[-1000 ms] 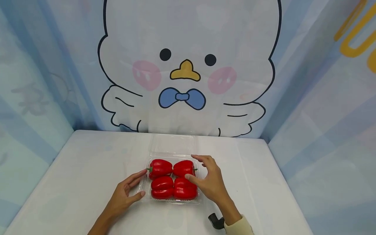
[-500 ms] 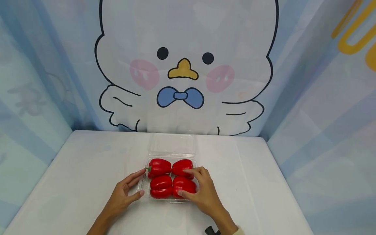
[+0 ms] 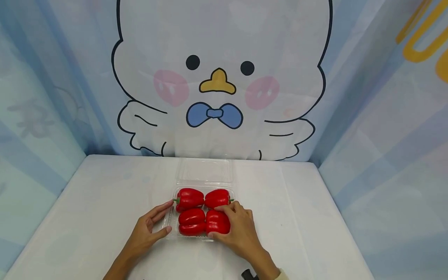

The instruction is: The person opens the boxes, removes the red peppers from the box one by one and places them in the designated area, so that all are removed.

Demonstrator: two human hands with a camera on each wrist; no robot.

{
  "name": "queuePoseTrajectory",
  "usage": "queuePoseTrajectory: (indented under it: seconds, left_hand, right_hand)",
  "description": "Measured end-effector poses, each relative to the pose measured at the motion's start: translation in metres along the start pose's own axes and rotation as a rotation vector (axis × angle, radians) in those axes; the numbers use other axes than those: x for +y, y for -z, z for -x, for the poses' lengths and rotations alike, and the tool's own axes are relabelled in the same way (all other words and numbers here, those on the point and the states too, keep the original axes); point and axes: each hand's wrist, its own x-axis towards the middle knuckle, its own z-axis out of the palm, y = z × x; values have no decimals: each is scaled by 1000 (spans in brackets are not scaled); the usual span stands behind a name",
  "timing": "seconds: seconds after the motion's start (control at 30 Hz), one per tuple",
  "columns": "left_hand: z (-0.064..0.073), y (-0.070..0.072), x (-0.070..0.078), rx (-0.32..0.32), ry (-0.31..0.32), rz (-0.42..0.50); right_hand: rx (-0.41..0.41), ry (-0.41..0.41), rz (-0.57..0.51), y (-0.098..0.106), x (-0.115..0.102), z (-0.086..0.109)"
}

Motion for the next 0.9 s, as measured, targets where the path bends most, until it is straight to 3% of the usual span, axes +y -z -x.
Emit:
queuePoseTrajectory:
  seconds: [0.27, 0.57, 0.9]
  left_hand:
    - [0, 0, 1, -8, 11, 15]
    - [0, 0, 1, -9, 6, 19]
    - [0, 0, 1, -5, 26, 24]
  right_hand:
    - [-45, -45, -38, 1, -4, -3]
    - [-3, -29, -124, 2, -4, -3]
    - [-19, -54, -157, 8, -7, -3]
